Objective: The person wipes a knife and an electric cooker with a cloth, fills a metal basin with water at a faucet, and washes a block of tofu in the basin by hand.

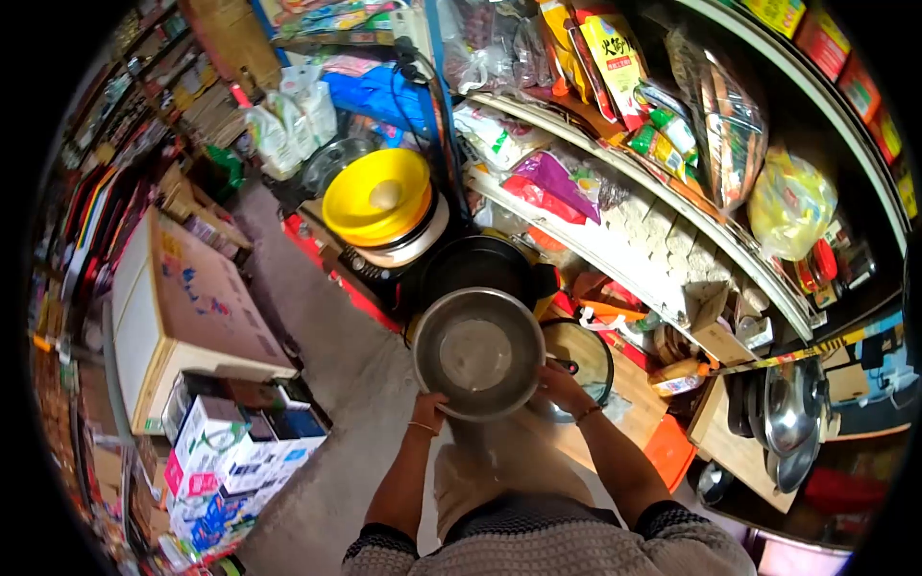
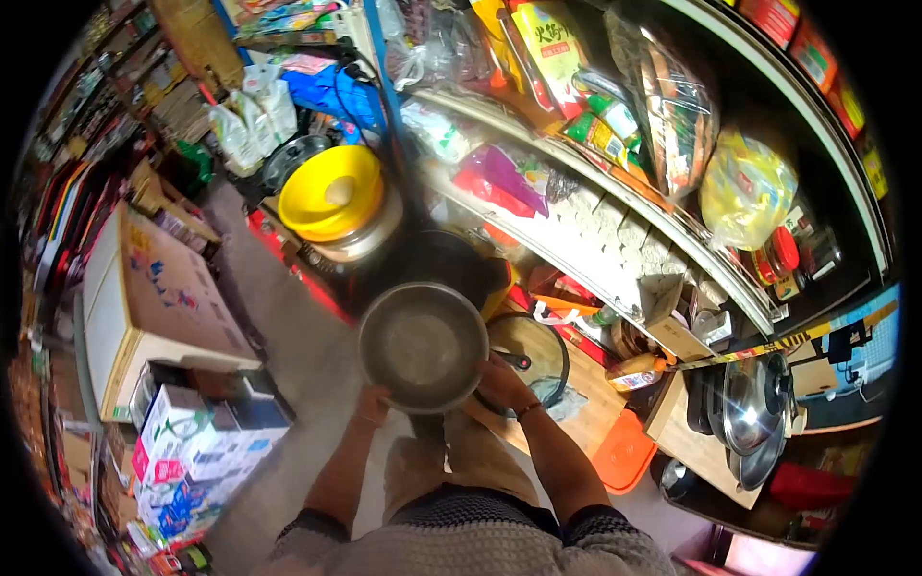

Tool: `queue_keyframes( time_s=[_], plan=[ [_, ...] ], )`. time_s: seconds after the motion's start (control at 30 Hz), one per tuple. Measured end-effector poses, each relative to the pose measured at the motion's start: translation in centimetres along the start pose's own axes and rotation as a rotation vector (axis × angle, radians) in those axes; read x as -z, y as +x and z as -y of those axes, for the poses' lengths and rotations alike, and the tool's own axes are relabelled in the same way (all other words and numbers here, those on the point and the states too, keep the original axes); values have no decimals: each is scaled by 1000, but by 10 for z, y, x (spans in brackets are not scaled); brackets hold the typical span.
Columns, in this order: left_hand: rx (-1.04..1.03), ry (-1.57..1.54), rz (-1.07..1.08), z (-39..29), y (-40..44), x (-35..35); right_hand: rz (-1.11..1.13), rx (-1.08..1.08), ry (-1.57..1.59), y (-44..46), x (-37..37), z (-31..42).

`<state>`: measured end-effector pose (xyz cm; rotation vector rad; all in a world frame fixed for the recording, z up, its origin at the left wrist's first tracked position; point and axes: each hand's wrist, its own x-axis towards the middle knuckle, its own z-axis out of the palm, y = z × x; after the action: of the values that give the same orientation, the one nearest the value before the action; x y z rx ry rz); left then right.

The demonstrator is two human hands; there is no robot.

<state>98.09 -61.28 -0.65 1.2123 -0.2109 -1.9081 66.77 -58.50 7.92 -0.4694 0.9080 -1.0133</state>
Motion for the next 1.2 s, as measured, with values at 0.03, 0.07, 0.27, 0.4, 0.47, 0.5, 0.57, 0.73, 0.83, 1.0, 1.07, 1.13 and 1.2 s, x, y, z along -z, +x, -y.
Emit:
queue_keyframes(
  time_s=[0.03,0.07,0.27,0.4,0.47,0.5,0.57,0.73,0.83,1.0,1.07,1.13,1.2],
  plan=[
    [27,13,5,-18,8,-7,-15,100,-154,8,26,-17],
    [51,25,12,-40,15,-21,-35,194,-308,12,43,-27],
    [239,285,-3,-77,160,42,-702,122,231,-69,53,-29],
    [335,411,-146,-109,194,9,-1103,230,543,-128,23,-62],
    [412,492,-149,-125,211,2,-1219,259,627,-145,-2,-84],
    [457,475,-138,-128,222,4,-1239,265,639,-149,-14,-93],
    [512,479,-121,-141,226,-7,-1383,212,718,-153,-41,-108],
    [434,586,54,-163,236,-34,-1432,307,870,-143,-95,-129],
    [317,745,118,-175,233,-49,-1454,338,922,-135,-114,-136],
    [263,801,163,-186,236,-69,-1448,410,1010,-130,-131,-150],
    [245,784,234,-191,232,-76,-1494,377,1021,-127,-137,-151],
    [231,862,185,-196,228,-87,-1464,401,1028,-127,-139,-155],
    [189,876,218,-193,232,-87,-1429,436,1035,-129,-138,-164]
  ],
)
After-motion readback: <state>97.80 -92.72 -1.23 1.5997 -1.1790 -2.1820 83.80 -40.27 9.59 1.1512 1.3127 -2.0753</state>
